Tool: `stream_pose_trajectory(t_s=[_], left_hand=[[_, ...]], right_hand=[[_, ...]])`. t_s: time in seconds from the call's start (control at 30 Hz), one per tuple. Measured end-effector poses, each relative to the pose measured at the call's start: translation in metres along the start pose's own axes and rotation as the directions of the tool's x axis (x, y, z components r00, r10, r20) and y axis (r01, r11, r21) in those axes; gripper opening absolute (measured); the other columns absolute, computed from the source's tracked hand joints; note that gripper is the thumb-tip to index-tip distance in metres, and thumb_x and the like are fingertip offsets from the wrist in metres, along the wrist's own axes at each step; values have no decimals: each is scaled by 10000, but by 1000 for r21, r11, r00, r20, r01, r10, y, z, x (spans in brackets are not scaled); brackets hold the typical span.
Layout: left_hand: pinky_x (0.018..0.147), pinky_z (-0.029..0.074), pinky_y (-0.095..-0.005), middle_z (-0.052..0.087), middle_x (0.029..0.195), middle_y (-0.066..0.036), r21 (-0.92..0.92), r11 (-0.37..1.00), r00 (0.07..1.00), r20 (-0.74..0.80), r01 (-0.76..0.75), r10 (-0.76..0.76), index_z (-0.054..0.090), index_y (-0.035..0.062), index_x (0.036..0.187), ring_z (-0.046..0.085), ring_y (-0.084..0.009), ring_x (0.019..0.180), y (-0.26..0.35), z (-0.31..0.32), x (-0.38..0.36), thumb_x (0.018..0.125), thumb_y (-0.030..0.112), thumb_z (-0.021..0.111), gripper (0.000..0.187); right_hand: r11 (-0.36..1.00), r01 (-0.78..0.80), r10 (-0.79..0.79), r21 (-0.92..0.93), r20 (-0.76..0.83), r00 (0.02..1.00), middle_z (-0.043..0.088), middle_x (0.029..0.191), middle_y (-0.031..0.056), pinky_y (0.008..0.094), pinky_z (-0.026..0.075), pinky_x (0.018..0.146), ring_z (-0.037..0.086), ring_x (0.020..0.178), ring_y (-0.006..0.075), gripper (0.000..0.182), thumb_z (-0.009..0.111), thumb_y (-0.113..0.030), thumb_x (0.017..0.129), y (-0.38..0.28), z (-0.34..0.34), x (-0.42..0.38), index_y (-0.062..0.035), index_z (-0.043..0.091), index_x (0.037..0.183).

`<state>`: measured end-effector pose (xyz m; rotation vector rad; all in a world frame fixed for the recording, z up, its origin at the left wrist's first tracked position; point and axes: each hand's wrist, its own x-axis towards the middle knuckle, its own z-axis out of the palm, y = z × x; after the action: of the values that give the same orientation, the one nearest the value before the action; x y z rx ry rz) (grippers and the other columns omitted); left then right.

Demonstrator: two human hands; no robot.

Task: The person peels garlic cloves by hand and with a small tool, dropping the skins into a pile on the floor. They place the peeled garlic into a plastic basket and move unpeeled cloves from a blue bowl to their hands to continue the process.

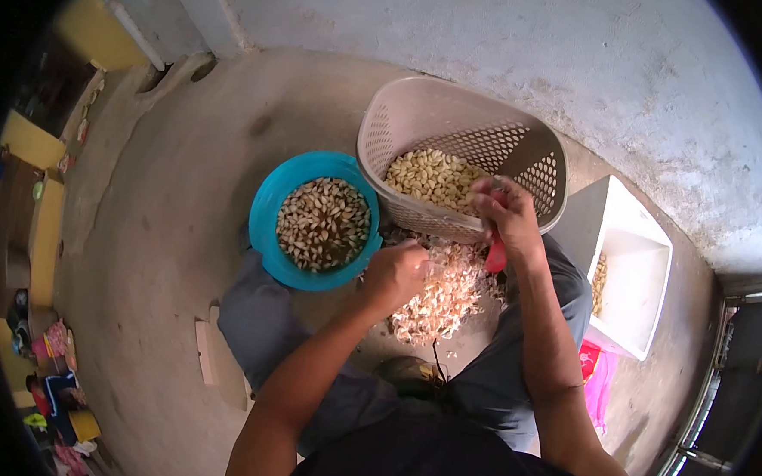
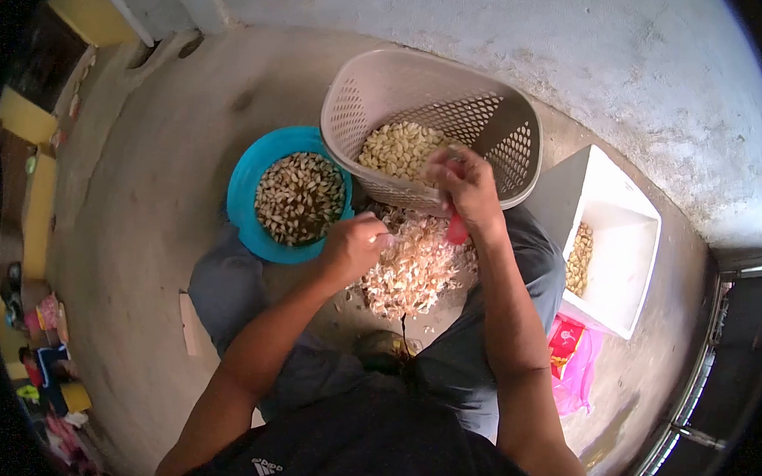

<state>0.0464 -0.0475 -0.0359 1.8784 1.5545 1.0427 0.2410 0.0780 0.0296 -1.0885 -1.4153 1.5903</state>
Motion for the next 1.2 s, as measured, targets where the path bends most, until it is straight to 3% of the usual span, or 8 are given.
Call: stream_pose_trajectory(t_s=[0.23,0.4,0.57,0.67,0.8,1.03,1.13,1.2], left_hand=[[719,562,-490,727,920,-198,151,983,984,128,107,-126,760,40,976,704,-390,814,-53,45,-10,873,166,671,185],[744,551,-475,713,875,-214,248,855,820,255,456,-512,759,30,909,707,-382,842,-90,28,-4,910,200,665,194],[575,348,-508,467,603,-138,103,745,740,93,659,-666,570,26,652,469,-275,548,-224,5,-21,960,166,597,340],[610,400,-517,542,761,-118,207,613,630,-26,763,-776,651,68,1079,515,-253,654,-286,-9,-26,1010,143,573,128],[726,561,-556,677,1133,-153,139,464,473,-34,875,-881,378,69,1553,651,-326,820,-356,-20,-29,1066,198,541,529],[672,561,-537,670,1015,-188,257,474,539,-452,842,-711,319,30,1575,640,-341,745,-408,15,16,1075,252,541,591],[694,559,-540,683,1024,-209,236,325,362,-136,916,-922,425,51,1532,644,-358,757,-401,20,15,1054,214,557,521],[663,535,-526,682,935,-211,303,479,536,-144,824,-832,516,60,1470,628,-338,723,-393,32,-2,1036,195,559,456]], right_hand=[[702,309,-302,-642,124,945,570,797,84,339,488,646,599,725,176,293,675,-4,853,14,3,-1,41,628,1139],[743,350,-149,-570,370,917,617,972,203,412,504,828,634,966,383,240,633,23,829,-3,26,-24,17,651,1067],[639,518,-7,-569,669,743,665,1034,183,448,560,786,679,933,373,231,630,-66,909,9,48,-42,-23,667,1133],[434,627,155,-646,740,655,672,910,161,460,578,717,708,827,357,196,609,-104,905,32,55,-46,-54,635,1093],[321,676,171,-663,743,647,661,866,141,434,568,661,709,773,318,158,600,-85,857,40,56,-51,-47,603,1010],[361,621,218,-696,710,670,655,868,115,400,562,679,701,780,284,197,635,-113,850,38,52,-37,-32,610,1026],[356,614,253,-705,705,662,631,862,93,404,548,684,686,785,276,183,628,-123,877,41,55,-36,-51,594,1041],[361,614,239,-702,706,667,631,861,98,410,550,689,688,789,281,183,626,-122,879,42,57,-37,-53,595,1046]])
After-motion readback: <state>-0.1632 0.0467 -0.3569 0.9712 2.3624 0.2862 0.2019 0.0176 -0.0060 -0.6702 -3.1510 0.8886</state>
